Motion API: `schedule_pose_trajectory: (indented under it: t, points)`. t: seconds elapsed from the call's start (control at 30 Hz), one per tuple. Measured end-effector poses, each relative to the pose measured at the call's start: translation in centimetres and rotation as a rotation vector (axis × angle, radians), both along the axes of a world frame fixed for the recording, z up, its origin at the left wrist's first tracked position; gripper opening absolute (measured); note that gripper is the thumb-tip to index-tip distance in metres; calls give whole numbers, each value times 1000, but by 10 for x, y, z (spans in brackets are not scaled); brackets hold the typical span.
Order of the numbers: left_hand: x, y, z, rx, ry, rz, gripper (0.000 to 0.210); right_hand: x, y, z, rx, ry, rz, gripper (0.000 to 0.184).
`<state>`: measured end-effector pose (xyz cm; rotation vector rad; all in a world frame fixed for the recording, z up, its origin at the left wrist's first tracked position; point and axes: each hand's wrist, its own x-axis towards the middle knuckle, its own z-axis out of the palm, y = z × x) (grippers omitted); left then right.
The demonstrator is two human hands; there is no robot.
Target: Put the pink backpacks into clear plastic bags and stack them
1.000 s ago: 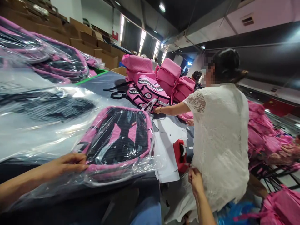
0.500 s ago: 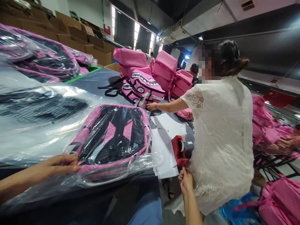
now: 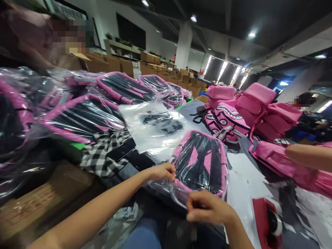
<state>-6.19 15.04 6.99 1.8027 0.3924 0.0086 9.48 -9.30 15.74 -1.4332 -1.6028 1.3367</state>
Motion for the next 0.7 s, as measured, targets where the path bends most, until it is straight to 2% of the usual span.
schedule_pose_trajectory:
  t: [0.03, 0.1, 0.17, 0.27, 0.37, 0.47, 0.5, 0.57, 0.6, 0.63, 0.7]
  points:
    - [1, 1, -2, -9, 0, -2, 19, -5, 31, 9, -41, -145, 139, 38]
    - [2, 2, -7, -20, -1, -13, 19, -12, 82, 17, -48, -440, 256, 27]
    - [2, 4, -12, -18, -8, -19, 19, -11, 115, 10, -20, -696, 203, 19]
    - [3, 6, -20, 2, -26, -15, 22, 4, 133, -11, -8, -871, 54, 22]
    - [3, 7, -25, 21, -33, -13, 27, 19, 124, -21, 9, -988, -116, 30]
    - [2, 8, -26, 32, -39, -24, 30, 16, 98, -24, 211, -1159, -268, 10]
    - [2, 8, -26, 34, -41, -29, 30, 10, 87, -27, 328, -1185, -252, 10]
    - [2, 9, -24, 41, -41, -40, 29, -3, 64, -40, 546, -1199, -123, 27]
    - [3, 9, -24, 46, -38, -46, 28, -10, 54, -49, 608, -1199, -45, 36]
    - [3, 9, -23, 53, -31, -50, 28, -17, 46, -59, 632, -1205, 16, 45]
    - [5, 7, -19, 76, -11, -48, 28, -26, 38, -76, 587, -1235, 46, 58]
